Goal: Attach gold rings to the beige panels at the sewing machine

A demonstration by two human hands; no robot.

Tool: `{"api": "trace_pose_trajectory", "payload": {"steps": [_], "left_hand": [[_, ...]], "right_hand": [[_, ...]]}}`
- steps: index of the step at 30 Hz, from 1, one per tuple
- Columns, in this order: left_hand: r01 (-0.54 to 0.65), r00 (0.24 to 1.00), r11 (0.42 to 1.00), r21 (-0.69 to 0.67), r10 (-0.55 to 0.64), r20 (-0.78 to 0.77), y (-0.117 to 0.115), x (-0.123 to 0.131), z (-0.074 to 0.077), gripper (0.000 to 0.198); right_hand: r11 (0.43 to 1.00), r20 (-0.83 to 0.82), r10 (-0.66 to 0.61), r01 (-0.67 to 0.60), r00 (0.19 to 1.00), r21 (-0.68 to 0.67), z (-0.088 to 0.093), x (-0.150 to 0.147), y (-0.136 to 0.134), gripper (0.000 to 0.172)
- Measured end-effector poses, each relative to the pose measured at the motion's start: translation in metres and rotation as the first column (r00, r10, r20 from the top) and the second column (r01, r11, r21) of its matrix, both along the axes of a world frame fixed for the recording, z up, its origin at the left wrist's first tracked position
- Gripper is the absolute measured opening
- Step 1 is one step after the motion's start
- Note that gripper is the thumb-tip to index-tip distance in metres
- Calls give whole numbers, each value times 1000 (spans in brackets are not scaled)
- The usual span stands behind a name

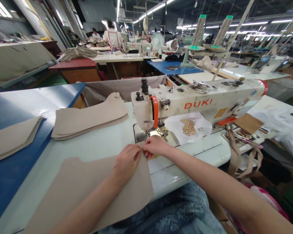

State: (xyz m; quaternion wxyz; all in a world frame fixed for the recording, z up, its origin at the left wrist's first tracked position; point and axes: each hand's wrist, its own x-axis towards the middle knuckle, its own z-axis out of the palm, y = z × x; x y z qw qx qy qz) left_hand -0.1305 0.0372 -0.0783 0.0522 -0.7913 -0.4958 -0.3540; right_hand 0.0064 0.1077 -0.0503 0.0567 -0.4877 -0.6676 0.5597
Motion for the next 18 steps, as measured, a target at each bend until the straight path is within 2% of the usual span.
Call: {"api": "trace_pose_trajectory", "payload": {"steps": [3, 5, 9, 11, 12, 14, 16, 17, 18], "left_hand": [[15, 1000, 1000, 2, -15, -20, 0, 1, 0, 21], [19, 999, 1000, -16, -19, -31, 0, 1, -1, 21], [13, 999, 999, -38, -15, -41, 1, 0, -3, 17], [15, 999, 999, -41, -17, -44, 1, 0, -3, 16], [15, 999, 999, -44, -17, -46, 1, 0, -3, 16], [7, 999, 999, -41, -9, -50, 1, 1, -2, 15], [-24, 998, 999, -21, 23, -65, 1, 2, -1, 16], [-42, 996, 999, -13, 41, -77, 0, 2, 0, 16], [-56, 994, 998, -7, 56, -91, 0, 2, 0, 17]], "right_hand": [[994, 38, 30, -34, 999, 105, -1, 0, 0, 22], [974, 65, 26, -40, 998, 224, -1, 3, -2, 19], [872, 82, 13, -51, 997, 487, -3, 21, -18, 10], [798, 103, 97, -139, 990, 586, -5, 37, -31, 10], [739, 132, 171, -216, 976, 639, -7, 46, -38, 11], [453, 293, 354, -437, 888, 777, -8, 62, -51, 15], [184, 425, 450, -547, 786, 817, -8, 74, -59, 14], [105, 462, 469, -566, 753, 818, -7, 77, -61, 13], [54, 486, 475, -575, 734, 816, -6, 79, -62, 13]]}}
